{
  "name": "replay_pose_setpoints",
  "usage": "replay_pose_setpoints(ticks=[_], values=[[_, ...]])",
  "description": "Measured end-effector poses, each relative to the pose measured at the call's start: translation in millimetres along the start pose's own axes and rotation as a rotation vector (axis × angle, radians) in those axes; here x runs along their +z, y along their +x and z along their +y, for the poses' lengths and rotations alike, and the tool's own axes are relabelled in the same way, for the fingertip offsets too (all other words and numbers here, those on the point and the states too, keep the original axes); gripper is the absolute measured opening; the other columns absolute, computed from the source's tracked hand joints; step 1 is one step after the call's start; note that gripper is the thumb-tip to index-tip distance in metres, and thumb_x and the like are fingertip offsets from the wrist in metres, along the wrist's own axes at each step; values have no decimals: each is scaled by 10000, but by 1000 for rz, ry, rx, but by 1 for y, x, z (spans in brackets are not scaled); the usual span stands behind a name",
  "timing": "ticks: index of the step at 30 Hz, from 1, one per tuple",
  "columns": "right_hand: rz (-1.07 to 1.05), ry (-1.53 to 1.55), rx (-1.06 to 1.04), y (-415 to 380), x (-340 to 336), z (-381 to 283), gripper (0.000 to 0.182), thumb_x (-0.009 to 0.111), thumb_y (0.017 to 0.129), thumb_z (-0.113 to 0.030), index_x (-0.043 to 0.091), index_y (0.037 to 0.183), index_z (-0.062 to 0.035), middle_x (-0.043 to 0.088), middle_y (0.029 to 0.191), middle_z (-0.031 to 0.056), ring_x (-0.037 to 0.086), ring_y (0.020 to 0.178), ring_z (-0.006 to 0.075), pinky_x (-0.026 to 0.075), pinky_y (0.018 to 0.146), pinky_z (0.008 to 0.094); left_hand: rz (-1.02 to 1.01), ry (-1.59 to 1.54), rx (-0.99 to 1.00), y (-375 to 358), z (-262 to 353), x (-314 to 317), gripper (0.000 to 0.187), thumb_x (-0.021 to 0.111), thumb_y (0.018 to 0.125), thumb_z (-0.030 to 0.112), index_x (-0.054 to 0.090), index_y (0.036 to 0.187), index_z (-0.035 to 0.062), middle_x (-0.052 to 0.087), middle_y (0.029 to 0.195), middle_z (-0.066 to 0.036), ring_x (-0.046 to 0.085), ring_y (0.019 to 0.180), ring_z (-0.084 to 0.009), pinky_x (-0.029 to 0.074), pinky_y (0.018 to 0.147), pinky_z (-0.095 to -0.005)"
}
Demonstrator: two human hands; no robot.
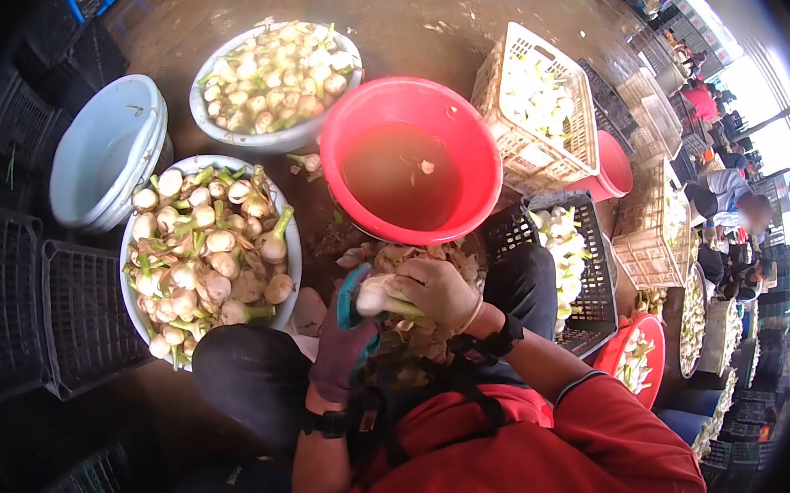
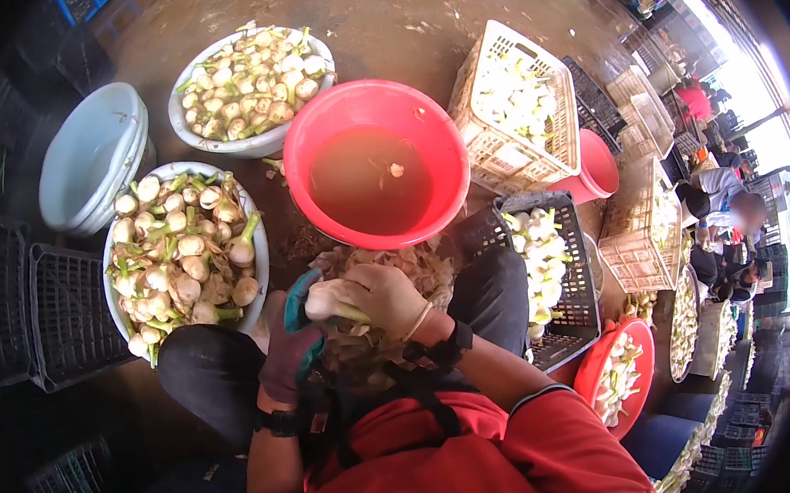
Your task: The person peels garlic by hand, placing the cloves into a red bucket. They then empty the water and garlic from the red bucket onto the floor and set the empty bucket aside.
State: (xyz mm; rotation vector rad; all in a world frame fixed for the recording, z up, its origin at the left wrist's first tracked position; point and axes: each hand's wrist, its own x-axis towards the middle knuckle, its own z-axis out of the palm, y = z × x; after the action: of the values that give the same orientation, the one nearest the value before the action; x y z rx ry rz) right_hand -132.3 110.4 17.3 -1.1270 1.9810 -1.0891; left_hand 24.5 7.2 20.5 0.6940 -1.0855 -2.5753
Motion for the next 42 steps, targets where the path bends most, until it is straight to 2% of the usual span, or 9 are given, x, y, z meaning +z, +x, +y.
replay_pose_setpoints(ticks=[4, 8, 12, 15, 23, 32, 34, 38, 42], values=[[-27, -52, -200, -8, 7, -10, 150, 608, 857, -156, 618, 897, -11, 606, 798, 161, 604, 743, 319, 487, 667, 359, 109, 162, 6, 4, -13, -6, 441, 616, 827, 31, 506, 1253, 37, 562, 1113, -28, 553, 958, -111, 482, 814, -255], [-58, 395, 260, -5, 3, -17, 205, 651, 804, -168, 629, 926, -5, 625, 846, 143, 623, 808, 316, 497, 731, 362, 31, 152, 86, 3, -10, -10, 429, 643, 848, 114, 499, 1240, 17, 568, 1091, -33, 552, 968, -114, 472, 858, -275], [-11, -196, -558, 8, -37, -41, 400, 700, 743, -278, 580, 1025, -21, 576, 981, 111, 576, 903, 282, 476, 813, 367, -60, -70, 96, -2, -9, -12, 473, 632, 804, 78, 479, 1248, 29, 576, 1142, -110, 583, 1048, -186, 507, 888, -321], [80, 859, 256, 3, -36, 0, 247, 622, 799, -170, 548, 984, -25, 548, 773, 64, 567, 726, 181, 471, 665, 295, -182, -117, 101, -8, -4, -13, 517, 651, 828, 213, 452, 1261, 13, 564, 1167, -165, 606, 1034, -274, 516, 930, -399], [-88, -612, -98, 21, -52, -19, 497, 656, 775, -120, 527, 1252, -68, 633, 993, 136, 654, 809, 241, 526, 693, 340, 122, 139, 435, 7, -8, -13, 444, 432, 1007, 280, 388, 1352, 3, 536, 1229, -164, 580, 1061, -228, 506, 883, -347], [1, -32, -427, 15, 3, -45, 132, 641, 810, -131, 620, 931, -80, 612, 849, 124, 604, 812, 317, 499, 690, 392, 105, 238, 471, 3, -11, -10, 367, 480, 959, 120, 463, 1296, -25, 567, 1214, -145, 579, 1084, -236, 474, 930, -325], [134, -98, -252, 11, -7, -31, 75, 618, 805, -77, 631, 877, -66, 610, 791, 133, 609, 811, 323, 496, 687, 399, -33, -344, 257, 1, -3, -11, 362, 538, 933, 126, 493, 1262, -17, 583, 1173, -161, 582, 1074, -255, 495, 911, -367], [-399, -975, -243, 10, -24, 50, 267, 601, 816, -118, 649, 1073, -68, 658, 980, 154, 639, 933, 300, 514, 786, 377, -58, -614, 153, 6, -12, -22, 411, 582, 918, 175, 477, 1265, -19, 594, 1135, -165, 606, 1011, -255, 521, 867, -376], [-342, -623, -377, 13, -41, -24, 380, 622, 790, -174, 617, 1144, -36, 662, 1028, 148, 615, 1023, 291, 501, 848, 369, 100, 19, 291, 8, -5, -8, 413, 569, 928, 219, 485, 1278, 16, 581, 1109, -117, 594, 987, -195, 531, 807, -298]])
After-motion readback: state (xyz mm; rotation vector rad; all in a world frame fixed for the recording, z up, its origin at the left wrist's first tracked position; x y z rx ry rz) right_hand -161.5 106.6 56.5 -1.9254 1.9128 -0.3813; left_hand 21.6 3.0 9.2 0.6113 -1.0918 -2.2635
